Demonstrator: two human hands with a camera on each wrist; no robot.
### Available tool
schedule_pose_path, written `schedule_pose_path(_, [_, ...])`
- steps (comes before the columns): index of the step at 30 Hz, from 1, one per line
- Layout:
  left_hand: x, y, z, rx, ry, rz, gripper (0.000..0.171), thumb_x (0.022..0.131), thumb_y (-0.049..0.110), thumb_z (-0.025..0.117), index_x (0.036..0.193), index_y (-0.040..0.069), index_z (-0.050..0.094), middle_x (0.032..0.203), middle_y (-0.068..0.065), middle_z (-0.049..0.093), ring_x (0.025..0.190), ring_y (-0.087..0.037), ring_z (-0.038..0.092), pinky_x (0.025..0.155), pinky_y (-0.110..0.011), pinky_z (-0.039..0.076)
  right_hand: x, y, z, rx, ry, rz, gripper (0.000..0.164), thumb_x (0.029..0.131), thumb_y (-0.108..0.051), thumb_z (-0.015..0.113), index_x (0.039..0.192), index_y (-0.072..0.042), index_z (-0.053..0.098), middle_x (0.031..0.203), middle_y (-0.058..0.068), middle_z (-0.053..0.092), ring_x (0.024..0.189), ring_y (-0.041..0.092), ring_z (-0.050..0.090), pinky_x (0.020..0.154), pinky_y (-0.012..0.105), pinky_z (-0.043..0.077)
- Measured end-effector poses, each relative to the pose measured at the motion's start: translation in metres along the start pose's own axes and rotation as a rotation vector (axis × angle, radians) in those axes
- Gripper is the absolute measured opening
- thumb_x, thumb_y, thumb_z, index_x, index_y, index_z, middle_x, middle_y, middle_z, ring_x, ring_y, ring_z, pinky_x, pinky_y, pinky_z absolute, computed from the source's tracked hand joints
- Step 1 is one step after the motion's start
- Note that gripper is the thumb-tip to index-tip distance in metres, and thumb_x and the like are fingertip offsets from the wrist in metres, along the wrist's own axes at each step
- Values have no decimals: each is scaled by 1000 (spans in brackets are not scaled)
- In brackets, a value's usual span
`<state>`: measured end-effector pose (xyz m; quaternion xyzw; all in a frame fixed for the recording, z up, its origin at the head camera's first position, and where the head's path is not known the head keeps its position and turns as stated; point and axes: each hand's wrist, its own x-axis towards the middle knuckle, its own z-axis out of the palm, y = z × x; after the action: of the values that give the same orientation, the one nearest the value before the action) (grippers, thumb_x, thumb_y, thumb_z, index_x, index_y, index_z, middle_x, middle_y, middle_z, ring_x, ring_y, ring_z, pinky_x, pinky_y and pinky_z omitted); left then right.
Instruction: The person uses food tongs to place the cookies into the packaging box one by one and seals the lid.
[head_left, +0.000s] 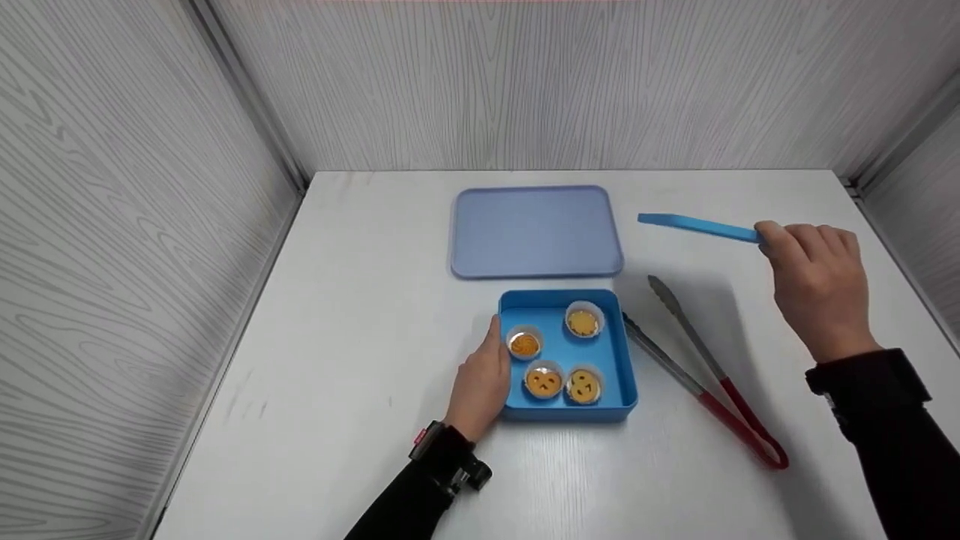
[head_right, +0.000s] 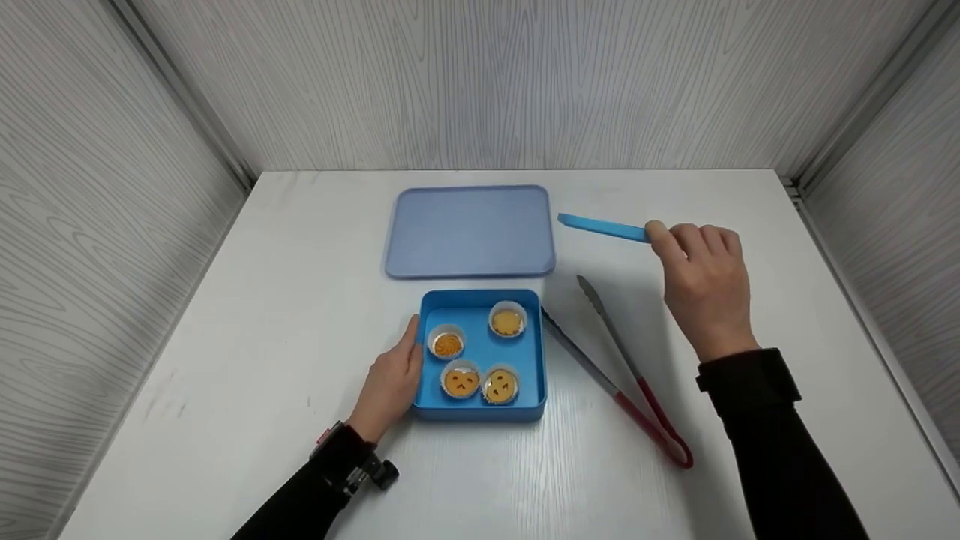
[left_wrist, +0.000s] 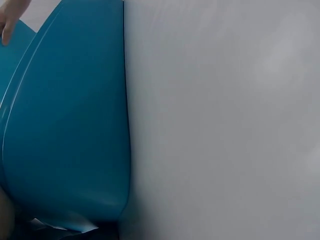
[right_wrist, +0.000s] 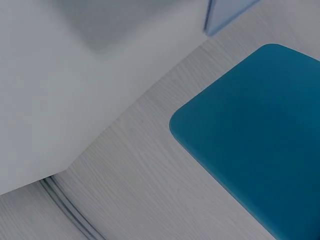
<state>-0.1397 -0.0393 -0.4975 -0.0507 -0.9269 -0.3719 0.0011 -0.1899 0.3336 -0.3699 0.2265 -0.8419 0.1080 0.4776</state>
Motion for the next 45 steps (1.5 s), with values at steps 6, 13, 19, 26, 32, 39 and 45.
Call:
schedule_pose_path(6, [0, -1, -3, -22, 7, -7, 51, 102, 26, 32, 149, 8, 21, 142, -8, 40, 121, -20, 47, 99, -36, 39, 18, -25, -6, 86, 92, 21, 30, 82, 2, 66, 110, -7, 65, 84, 20, 60, 76, 37, 55, 67, 47, 35])
schedule_pose_path(13, [2, -2, -7, -62, -5, -29, 51, 102, 26, 34, 148, 9, 22, 142, -7, 41, 122, -20, 46, 99, -37, 38, 32, -45, -14, 162, 77, 28, 41, 77, 8, 67, 115, -7, 64, 87, 22, 59, 81, 37, 56, 70, 47, 33])
schedule_pose_path(19, [4, -1, -10, -84, -24, -49, 52, 101, 26, 35, 149, 10, 22, 143, -6, 38, 125, -18, 42, 101, -36, 36, 38, -53, -18, 213, 0, 11, 48, 75, 11, 68, 118, -7, 63, 88, 21, 59, 83, 36, 56, 71, 47, 33])
schedule_pose_path(26, [6, -2, -15, -94, -44, -56, 53, 101, 26, 37, 148, 8, 23, 144, -7, 38, 126, -20, 41, 101, -37, 36, 39, -53, -22, 263, -92, -20, 52, 74, 12, 68, 122, -7, 61, 90, 20, 59, 84, 33, 55, 68, 43, 30])
schedule_pose_path(32, [9, 0, -26, -74, 15, -36, 51, 99, 29, 41, 145, 7, 33, 142, -7, 40, 126, -20, 41, 102, -36, 35, 42, -55, -24, 329, -217, -39, 53, 77, 11, 67, 126, -6, 58, 93, 17, 60, 85, 27, 54, 73, 40, 37])
schedule_pose_path(39, [13, 12, -52, -206, 155, 191, 48, 100, 36, 39, 141, 11, 42, 135, -4, 50, 116, -15, 52, 93, -30, 44, 43, -60, -23, 412, -348, 38, 55, 79, 11, 65, 129, -10, 57, 97, 12, 62, 87, 24, 57, 73, 54, 50])
schedule_pose_path(45, [15, 36, -68, -343, 67, 431, 50, 101, 36, 38, 145, 15, 33, 134, -1, 51, 118, -6, 48, 99, -30, 37, 43, -65, -18, 532, -461, 70, 55, 83, 8, 63, 133, -14, 54, 105, 9, 62, 91, 25, 59, 72, 58, 48])
